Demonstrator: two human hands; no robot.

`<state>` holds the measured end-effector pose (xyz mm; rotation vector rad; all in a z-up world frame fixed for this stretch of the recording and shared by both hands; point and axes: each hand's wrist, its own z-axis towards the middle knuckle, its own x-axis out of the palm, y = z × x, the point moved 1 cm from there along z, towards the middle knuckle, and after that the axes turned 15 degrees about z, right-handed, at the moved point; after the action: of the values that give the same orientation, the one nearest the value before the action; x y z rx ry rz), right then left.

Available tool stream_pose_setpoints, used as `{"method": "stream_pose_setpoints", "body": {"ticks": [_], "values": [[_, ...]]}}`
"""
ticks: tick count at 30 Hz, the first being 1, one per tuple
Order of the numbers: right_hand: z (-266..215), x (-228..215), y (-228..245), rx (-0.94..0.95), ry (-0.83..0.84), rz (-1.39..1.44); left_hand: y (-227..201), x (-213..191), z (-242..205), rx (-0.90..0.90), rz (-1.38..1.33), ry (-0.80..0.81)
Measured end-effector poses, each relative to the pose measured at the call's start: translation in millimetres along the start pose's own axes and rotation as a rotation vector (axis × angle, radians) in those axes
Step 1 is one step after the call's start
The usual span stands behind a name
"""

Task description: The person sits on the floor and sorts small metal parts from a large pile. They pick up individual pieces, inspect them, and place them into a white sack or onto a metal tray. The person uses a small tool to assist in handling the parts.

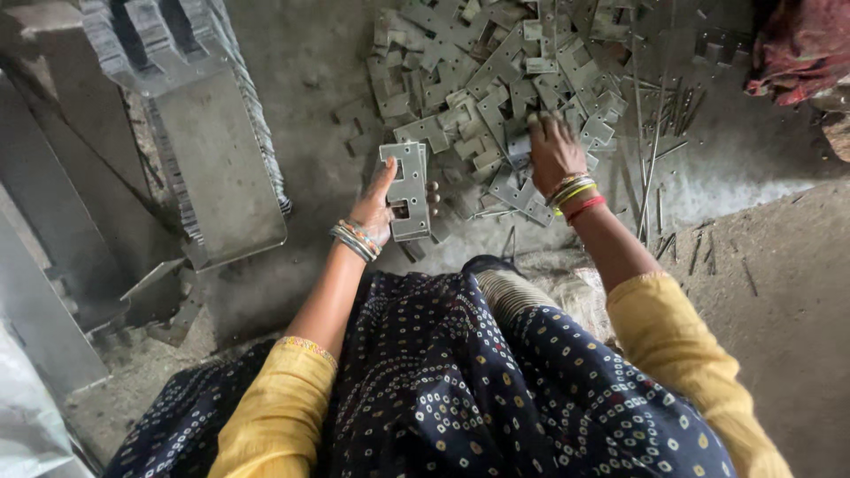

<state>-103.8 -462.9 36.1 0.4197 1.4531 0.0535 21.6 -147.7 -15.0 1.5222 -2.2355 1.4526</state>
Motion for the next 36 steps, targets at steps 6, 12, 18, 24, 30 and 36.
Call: {"method": "stream_pose_setpoints", "body": {"ticks": [6,12,18,24,30,36], "values": [[-6,20,-36,-0.160,0.109,-0.070,-22,29,2,0.047,-0.123,0.071],[-6,1,-14,0.077,0.186,-0.082,25,22,37,-0.006,0.044,-0.121],[0,-11,18,0.134,0.035,0.621,55,-3,74,0.252,0.409,-0.149],[30,37,22,0.197,0.046,0.103,45,2,43,-0.010,-0.011,-0.154],[33,46,30,0.241,0.075,0.028,12,4,15,-0.053,-0.104,-0.107],[2,4,84,-0.238,-0.101,0.112,1,-1,10,-0.108,-0.096,-0.061]]}}
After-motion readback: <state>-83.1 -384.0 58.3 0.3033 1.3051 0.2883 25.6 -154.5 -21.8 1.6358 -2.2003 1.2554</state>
